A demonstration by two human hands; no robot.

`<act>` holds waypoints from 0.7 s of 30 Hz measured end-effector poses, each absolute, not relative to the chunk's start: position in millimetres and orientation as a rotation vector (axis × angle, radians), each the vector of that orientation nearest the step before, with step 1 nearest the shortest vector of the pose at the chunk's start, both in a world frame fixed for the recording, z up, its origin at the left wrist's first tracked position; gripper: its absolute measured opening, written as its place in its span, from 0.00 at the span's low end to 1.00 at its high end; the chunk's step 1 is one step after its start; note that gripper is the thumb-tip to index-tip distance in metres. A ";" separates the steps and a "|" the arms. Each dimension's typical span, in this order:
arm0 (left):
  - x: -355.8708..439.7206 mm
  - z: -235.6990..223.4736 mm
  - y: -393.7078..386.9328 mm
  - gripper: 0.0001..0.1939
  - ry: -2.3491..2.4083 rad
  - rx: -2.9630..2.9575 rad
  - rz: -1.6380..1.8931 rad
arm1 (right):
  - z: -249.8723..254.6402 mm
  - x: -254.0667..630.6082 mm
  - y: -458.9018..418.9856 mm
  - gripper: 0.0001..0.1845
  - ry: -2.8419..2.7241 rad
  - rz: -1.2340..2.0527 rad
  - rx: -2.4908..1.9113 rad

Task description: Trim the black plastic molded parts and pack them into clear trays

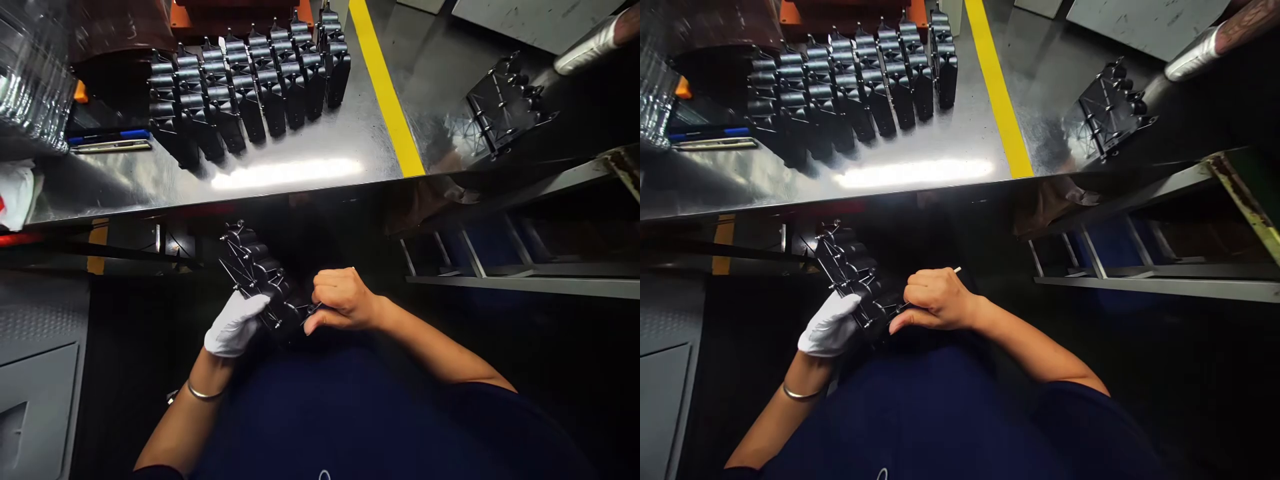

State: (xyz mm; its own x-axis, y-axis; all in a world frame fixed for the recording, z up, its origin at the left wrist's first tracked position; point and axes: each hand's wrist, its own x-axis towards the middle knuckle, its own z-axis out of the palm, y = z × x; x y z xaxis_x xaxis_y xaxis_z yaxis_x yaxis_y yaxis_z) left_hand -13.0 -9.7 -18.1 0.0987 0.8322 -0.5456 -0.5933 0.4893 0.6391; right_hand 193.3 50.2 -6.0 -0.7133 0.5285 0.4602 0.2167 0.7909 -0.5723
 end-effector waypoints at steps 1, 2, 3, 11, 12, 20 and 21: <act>-11.8 -20.4 -10.8 0.24 1.022 0.248 1.080 | -6.8 192.7 50.5 0.31 -2.355 0.609 -0.549; -10.5 -22.3 -12.0 0.24 1.030 0.214 1.082 | -7.4 192.3 50.9 0.31 -2.360 0.577 -0.561; -9.2 -23.9 -12.9 0.24 1.038 0.183 1.081 | -7.9 191.9 51.3 0.31 -2.360 0.552 -0.586; 0.9 -32.7 -14.5 0.10 0.989 -0.062 1.104 | -7.6 191.0 53.3 0.31 -2.374 0.539 -0.715; 0.9 -33.2 -14.3 0.09 0.987 -0.077 1.101 | -8.4 192.0 53.9 0.31 -2.368 0.606 -0.700; -10.1 -26.6 -8.4 0.29 0.604 0.015 0.672 | -26.0 207.5 73.8 0.24 -1.667 1.249 -0.983; -10.1 -26.3 -7.1 0.26 0.639 0.069 0.654 | -26.6 209.7 76.0 0.31 -1.634 1.356 -0.983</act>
State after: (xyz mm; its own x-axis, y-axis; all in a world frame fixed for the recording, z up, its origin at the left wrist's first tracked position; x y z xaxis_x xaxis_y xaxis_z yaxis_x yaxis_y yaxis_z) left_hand -10.1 -7.1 -26.3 0.6107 0.5862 -0.5323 -0.5453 0.7988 0.2540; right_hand 209.7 76.0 -26.6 -0.3962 0.9138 0.0892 0.0810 0.1316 -0.9880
